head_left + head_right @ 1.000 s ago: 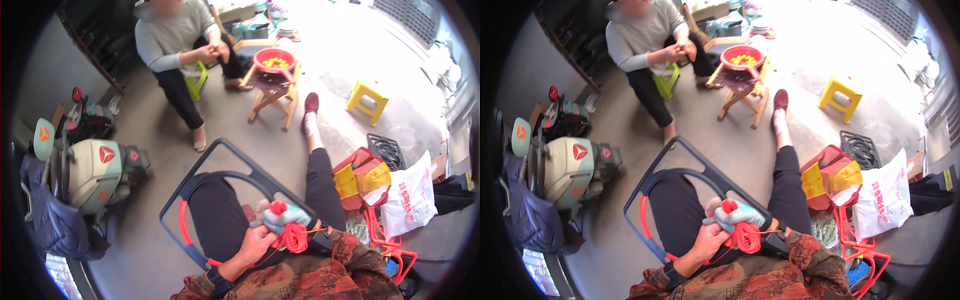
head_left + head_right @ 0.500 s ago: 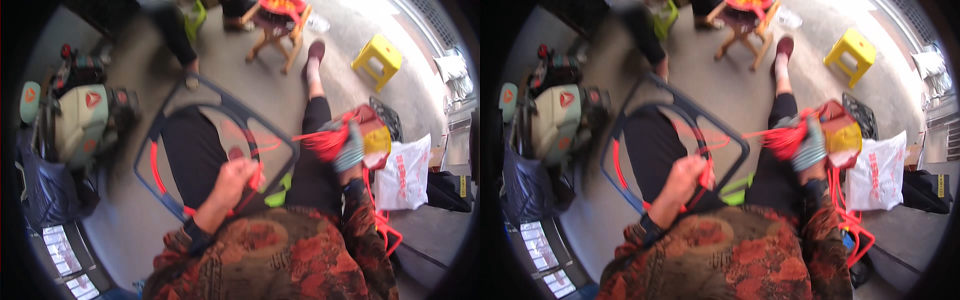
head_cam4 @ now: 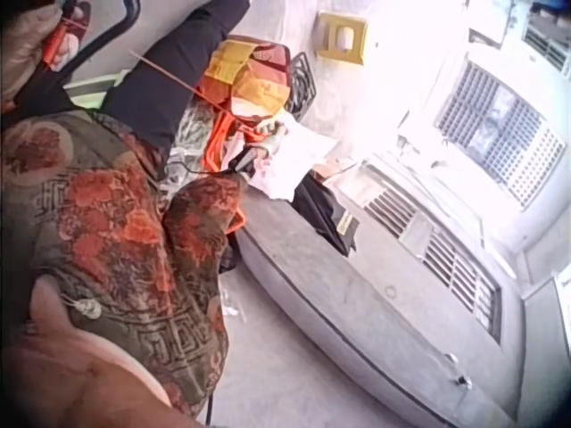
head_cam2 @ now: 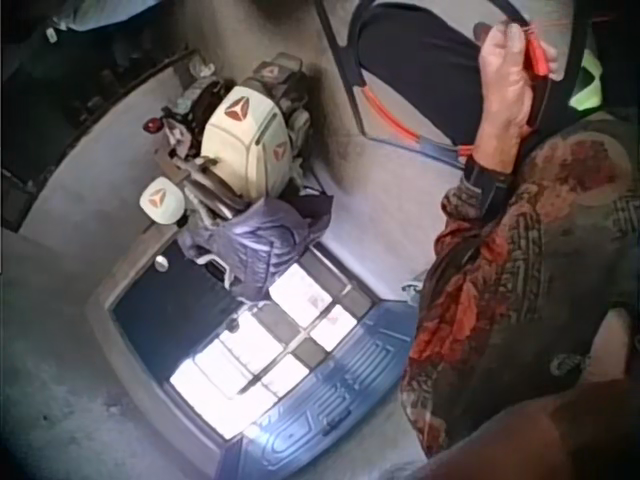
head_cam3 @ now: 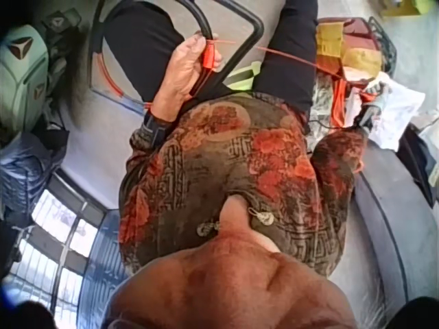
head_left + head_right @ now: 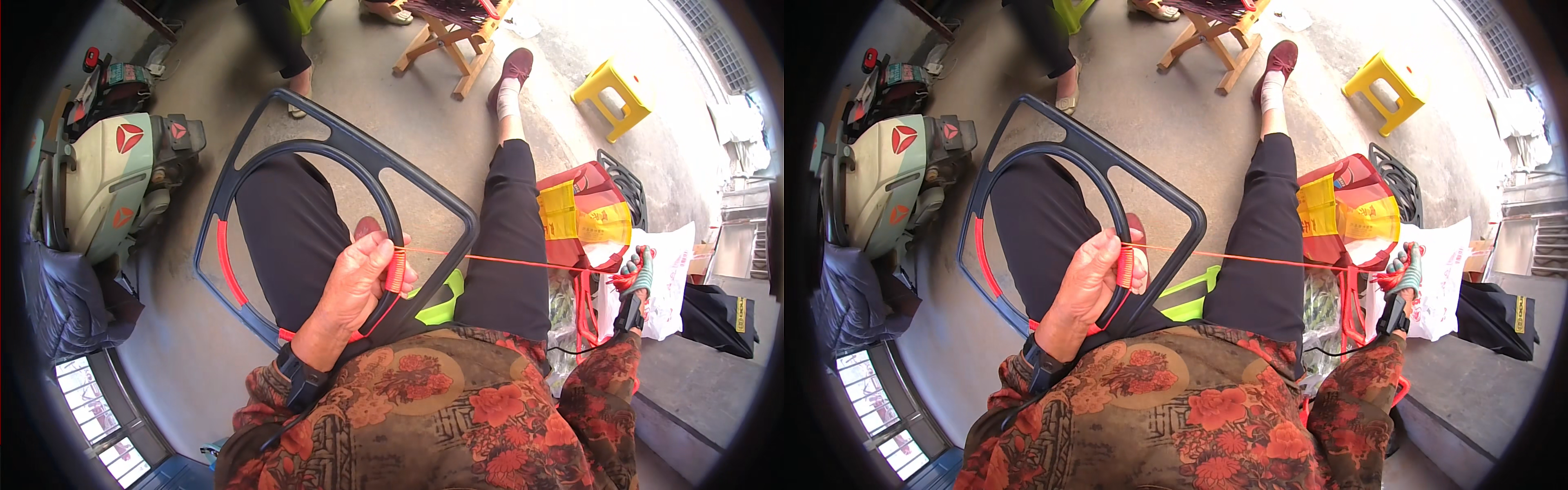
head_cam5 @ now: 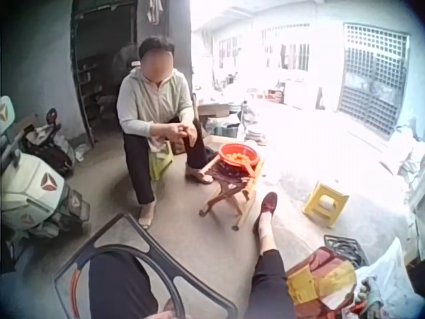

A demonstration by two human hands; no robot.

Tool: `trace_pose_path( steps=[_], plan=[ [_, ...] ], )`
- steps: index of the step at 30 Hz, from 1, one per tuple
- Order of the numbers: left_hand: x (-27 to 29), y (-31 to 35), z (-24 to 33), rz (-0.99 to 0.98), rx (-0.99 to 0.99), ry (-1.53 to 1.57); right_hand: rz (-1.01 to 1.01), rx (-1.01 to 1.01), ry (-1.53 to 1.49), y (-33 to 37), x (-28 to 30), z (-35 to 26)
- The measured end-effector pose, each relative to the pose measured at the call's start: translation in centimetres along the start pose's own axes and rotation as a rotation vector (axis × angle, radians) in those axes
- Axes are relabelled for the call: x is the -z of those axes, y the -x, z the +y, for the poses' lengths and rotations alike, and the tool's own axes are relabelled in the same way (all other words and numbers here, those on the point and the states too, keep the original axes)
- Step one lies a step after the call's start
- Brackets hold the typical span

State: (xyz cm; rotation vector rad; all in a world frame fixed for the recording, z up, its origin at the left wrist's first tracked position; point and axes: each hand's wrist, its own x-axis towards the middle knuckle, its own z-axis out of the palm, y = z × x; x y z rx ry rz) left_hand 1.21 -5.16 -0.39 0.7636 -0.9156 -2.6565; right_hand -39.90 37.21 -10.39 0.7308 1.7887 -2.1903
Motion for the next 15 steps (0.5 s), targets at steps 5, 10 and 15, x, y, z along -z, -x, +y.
trace_pose_path(
  steps=[5,10,15],
  plan=[
    [-0.2,-0.1,0.0,-0.043,-0.026,-0.012,-0.393,0.055,0.018,4.1,-7.3,-0.1],
    [-1.3,0.0,-0.5,-0.034,0.104,-0.105,-0.731,0.663,0.664,16.6,-20.1,4.7],
    [-2.3,-0.1,-1.2,-0.161,0.282,-0.127,-1.086,0.015,0.255,25.9,-27.3,10.8]
  ],
)
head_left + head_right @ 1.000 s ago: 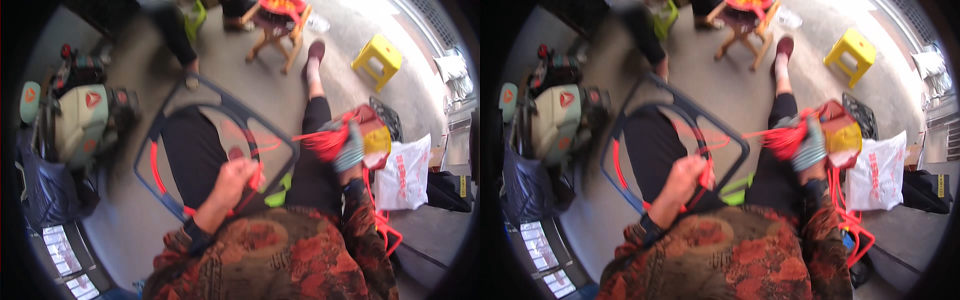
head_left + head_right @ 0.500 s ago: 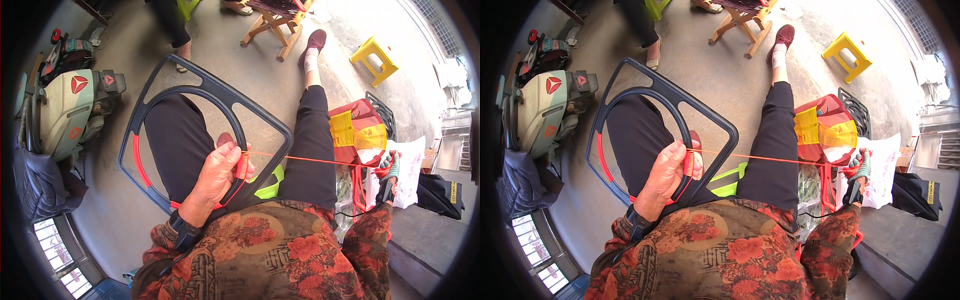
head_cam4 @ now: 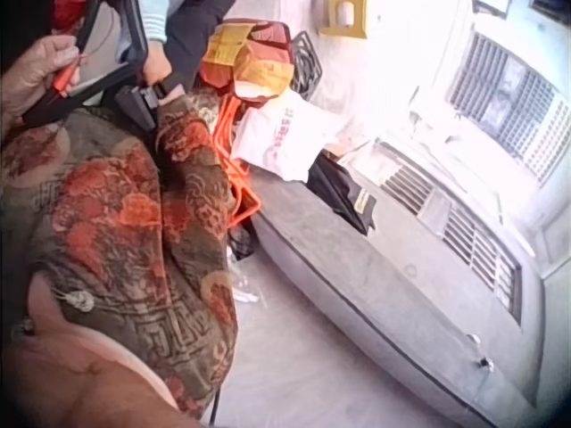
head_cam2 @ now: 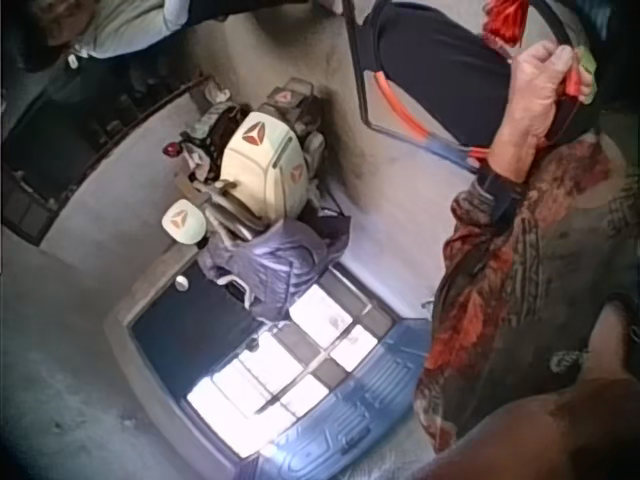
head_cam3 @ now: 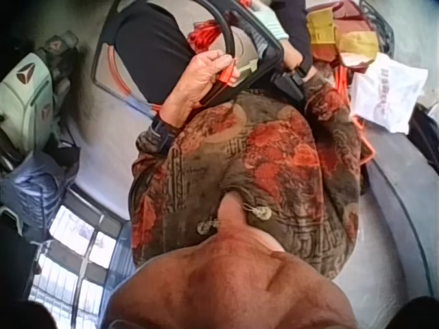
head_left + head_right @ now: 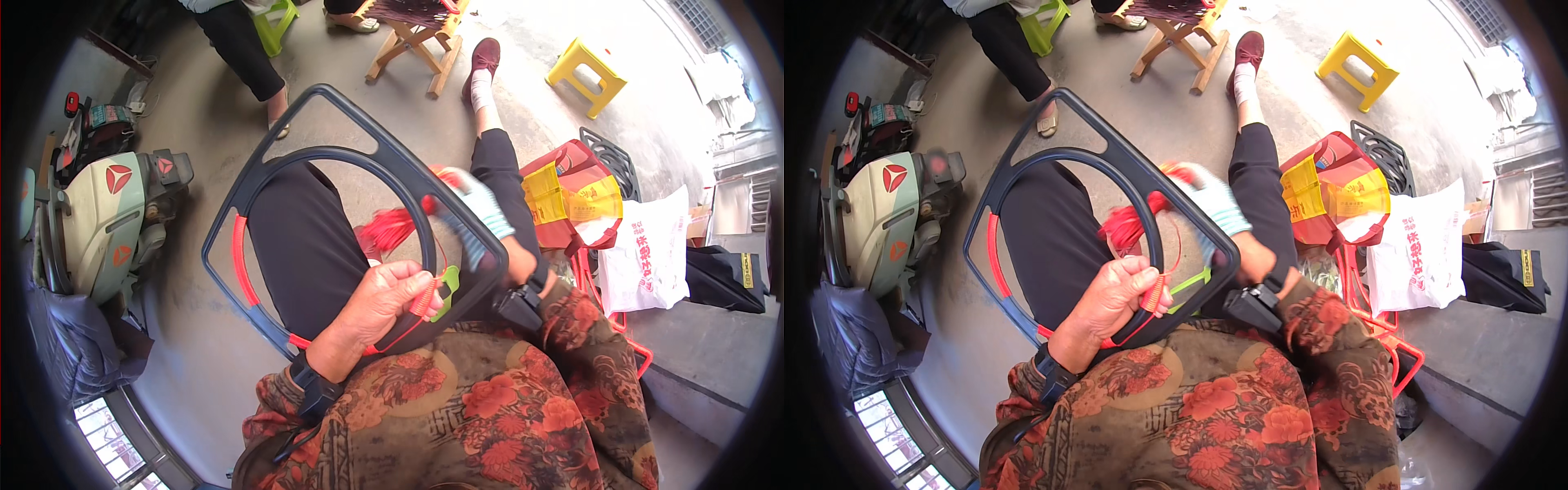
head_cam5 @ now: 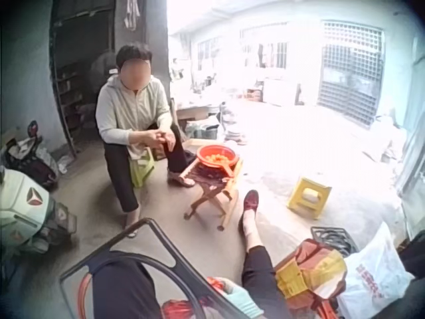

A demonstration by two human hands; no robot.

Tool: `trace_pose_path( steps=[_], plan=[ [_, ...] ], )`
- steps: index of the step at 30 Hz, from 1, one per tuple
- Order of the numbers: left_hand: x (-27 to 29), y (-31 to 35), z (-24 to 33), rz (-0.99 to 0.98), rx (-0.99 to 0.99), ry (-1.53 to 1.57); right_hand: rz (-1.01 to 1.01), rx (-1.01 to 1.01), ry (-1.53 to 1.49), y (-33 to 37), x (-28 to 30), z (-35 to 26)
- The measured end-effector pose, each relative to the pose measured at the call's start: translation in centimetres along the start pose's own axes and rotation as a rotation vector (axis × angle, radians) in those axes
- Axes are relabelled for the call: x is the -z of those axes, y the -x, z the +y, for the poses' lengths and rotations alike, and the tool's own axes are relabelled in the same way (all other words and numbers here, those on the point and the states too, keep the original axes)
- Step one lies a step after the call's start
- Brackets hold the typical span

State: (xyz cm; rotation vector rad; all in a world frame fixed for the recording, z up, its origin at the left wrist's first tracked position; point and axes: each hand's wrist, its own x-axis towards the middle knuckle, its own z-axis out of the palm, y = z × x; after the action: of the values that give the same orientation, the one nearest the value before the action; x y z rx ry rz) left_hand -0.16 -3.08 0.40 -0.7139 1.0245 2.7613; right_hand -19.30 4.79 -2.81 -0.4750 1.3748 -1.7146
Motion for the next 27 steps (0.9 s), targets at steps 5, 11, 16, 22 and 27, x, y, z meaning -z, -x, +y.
trace_pose_path(
  steps=[5,11,16,22,27],
  plan=[
    [-0.6,-0.3,-0.6,0.097,-0.039,0.111,-0.507,-0.367,-0.837,1.8,-2.2,1.8],
    [0.0,-0.4,-0.9,-0.016,-0.117,0.123,-0.834,-0.17,-0.898,1.3,-2.9,1.5],
    [0.6,-0.3,-0.6,0.041,-0.14,0.009,-0.695,-0.23,-0.392,1.6,-0.8,0.3],
    [0.8,0.2,0.1,0.13,-0.206,-0.025,0.151,-0.277,-0.34,3.3,5.2,1.3],
    [1.5,0.4,0.2,0.181,-0.165,0.008,0.348,0.077,-0.669,7.4,18.1,-1.0]
  ],
)
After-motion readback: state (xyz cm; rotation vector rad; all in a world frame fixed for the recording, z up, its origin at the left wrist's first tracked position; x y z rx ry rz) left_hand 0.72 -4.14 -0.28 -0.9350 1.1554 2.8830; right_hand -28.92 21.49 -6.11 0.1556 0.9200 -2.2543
